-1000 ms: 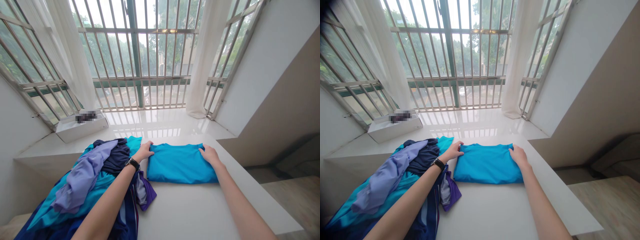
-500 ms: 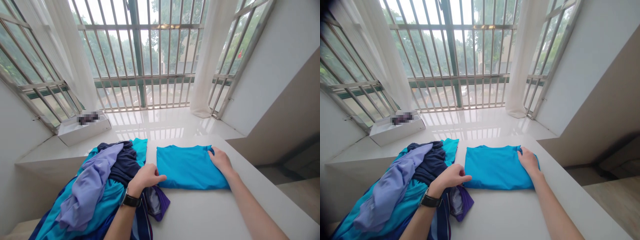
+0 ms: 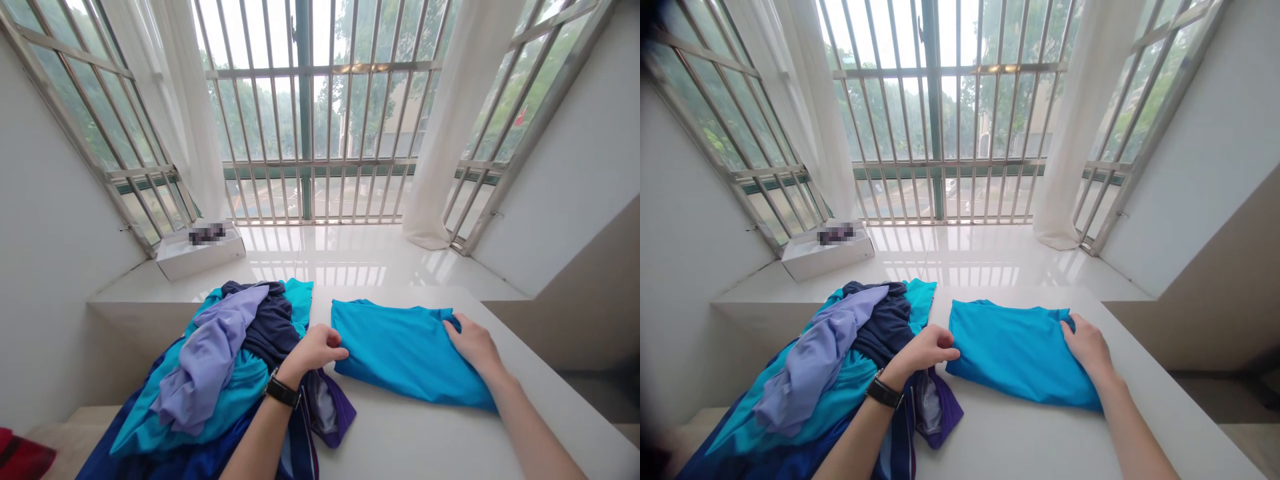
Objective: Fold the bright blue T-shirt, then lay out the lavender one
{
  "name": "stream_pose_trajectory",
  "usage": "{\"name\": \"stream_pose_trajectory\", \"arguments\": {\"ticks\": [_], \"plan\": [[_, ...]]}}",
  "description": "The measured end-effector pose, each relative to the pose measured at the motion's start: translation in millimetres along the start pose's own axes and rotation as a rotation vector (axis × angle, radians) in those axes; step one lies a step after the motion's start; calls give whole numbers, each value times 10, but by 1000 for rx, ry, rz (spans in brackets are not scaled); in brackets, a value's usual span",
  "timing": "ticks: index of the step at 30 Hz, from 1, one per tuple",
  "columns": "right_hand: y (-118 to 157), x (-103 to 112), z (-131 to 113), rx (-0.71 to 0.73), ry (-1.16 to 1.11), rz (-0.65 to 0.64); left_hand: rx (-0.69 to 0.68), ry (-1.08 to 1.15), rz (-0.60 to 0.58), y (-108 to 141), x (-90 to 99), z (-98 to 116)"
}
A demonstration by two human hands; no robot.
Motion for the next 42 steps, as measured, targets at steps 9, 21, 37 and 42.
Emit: {"name": "stream_pose_trajectory", "arguments": {"ticks": [9,21,37,42], "plan": [[-11,-43,76,-17,-5,-25,151,86,-44,3,-15,-140],[-66,-3,210,-44,-61,-72,181,-648,117,114,17,51],[109,342,-71,110,-513,-21,-126,-62,-216,-1232,-1300,862],[202,347,-348,203,-626,-109,12,275,-181,-1405,-1632,616]]}}
Point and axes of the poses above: each hand's wrist, its own y-axis away from the middle knuckle, its own x-axis out of the back of the hand, z = x × y, the point moved 3 cm from there along -y, towards the middle knuckle, and after that the axes turned 8 degrees about y, right-handed, at the moved point
